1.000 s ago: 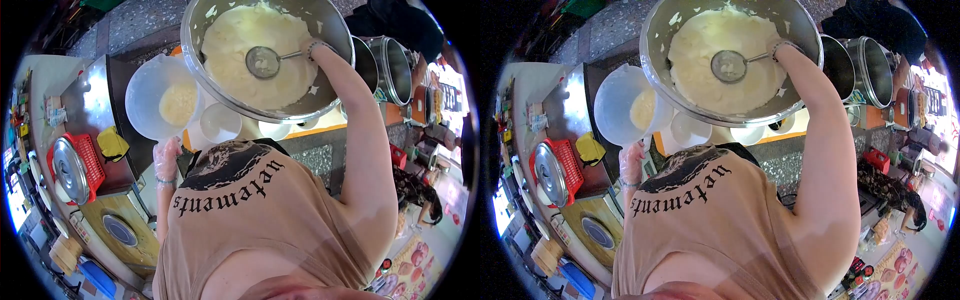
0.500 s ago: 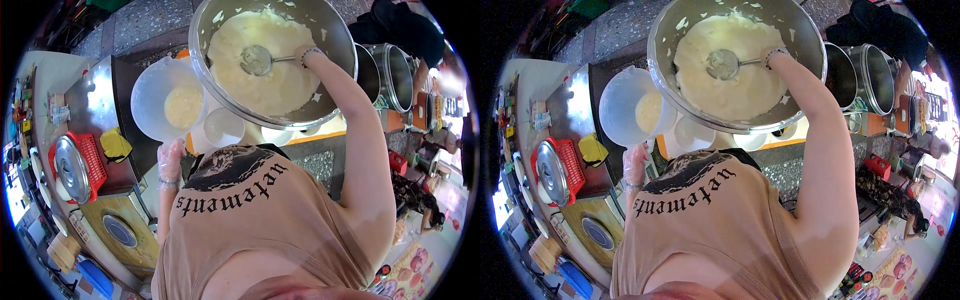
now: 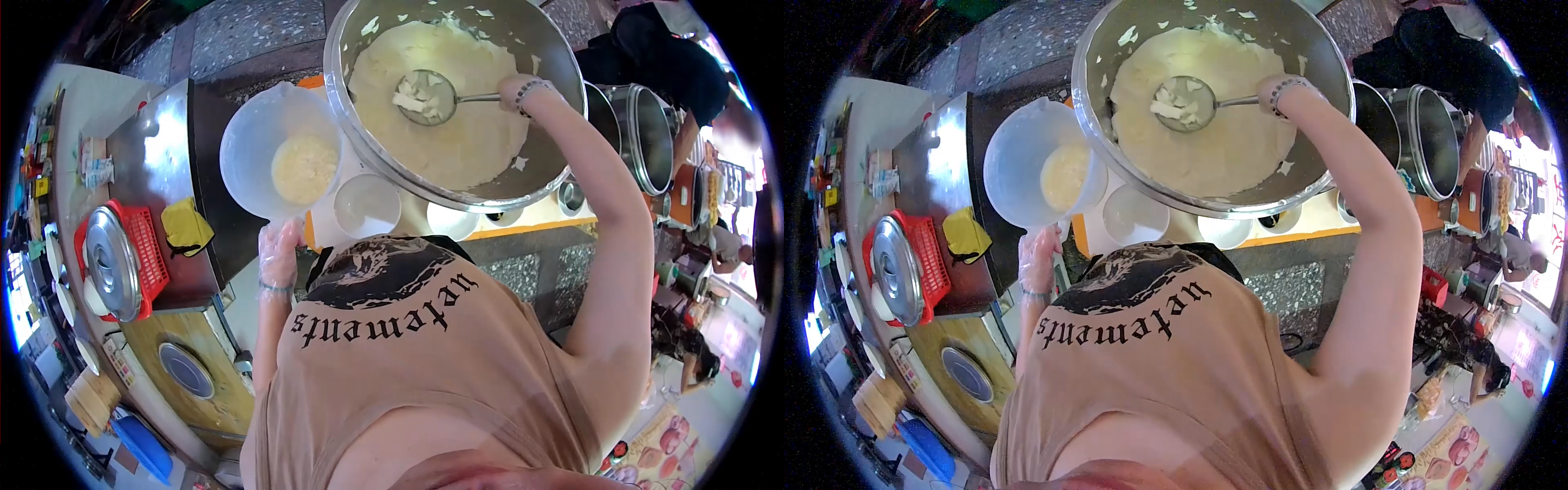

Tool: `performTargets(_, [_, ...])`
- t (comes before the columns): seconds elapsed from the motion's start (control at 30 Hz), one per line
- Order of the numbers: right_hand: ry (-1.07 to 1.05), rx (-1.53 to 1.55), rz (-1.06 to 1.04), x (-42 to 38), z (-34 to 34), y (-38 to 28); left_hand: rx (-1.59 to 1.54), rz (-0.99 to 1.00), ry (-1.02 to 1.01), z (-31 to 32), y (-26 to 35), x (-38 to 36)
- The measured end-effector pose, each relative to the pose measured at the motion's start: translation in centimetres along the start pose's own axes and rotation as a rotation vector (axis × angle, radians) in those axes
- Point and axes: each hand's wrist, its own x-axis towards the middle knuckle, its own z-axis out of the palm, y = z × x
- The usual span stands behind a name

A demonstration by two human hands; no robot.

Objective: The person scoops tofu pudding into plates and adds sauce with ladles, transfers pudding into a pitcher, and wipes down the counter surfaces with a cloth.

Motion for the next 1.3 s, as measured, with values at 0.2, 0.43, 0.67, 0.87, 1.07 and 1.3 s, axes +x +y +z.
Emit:
performTargets(0.2, [0.188,-0.126,-0.045,-4.4,-5.1,0.4,-0.042,-0.116,-0.032,-0.1,0.3,0.3])
performTargets(0.43, [0.297,-0.275,-0.138,-15.2,-14.2,-5.1,-0.156,-0.088,0.007,-0.4,0.0,0.4])
performTargets(0.67, [0.537,-0.374,-0.195,-17.7,-16.6,-11.7,-0.415,-0.193,-0.002,-1.4,1.8,1.0])
performTargets(0.87, [0.601,-0.383,-0.232,-15.6,-15.5,-9.9,-0.422,-0.094,0.034,-1.2,1.1,1.1])
performTargets(1.07, [0.387,-0.221,-0.069,-6.6,-9.0,-0.5,-0.332,-0.086,0.097,-0.4,-0.1,1.7])
performTargets(1.3, [-0.006,0.441,0.19,0.2,-0.6,-1.8,-0.108,0.018,0.073,-0.5,-0.9,1.8])
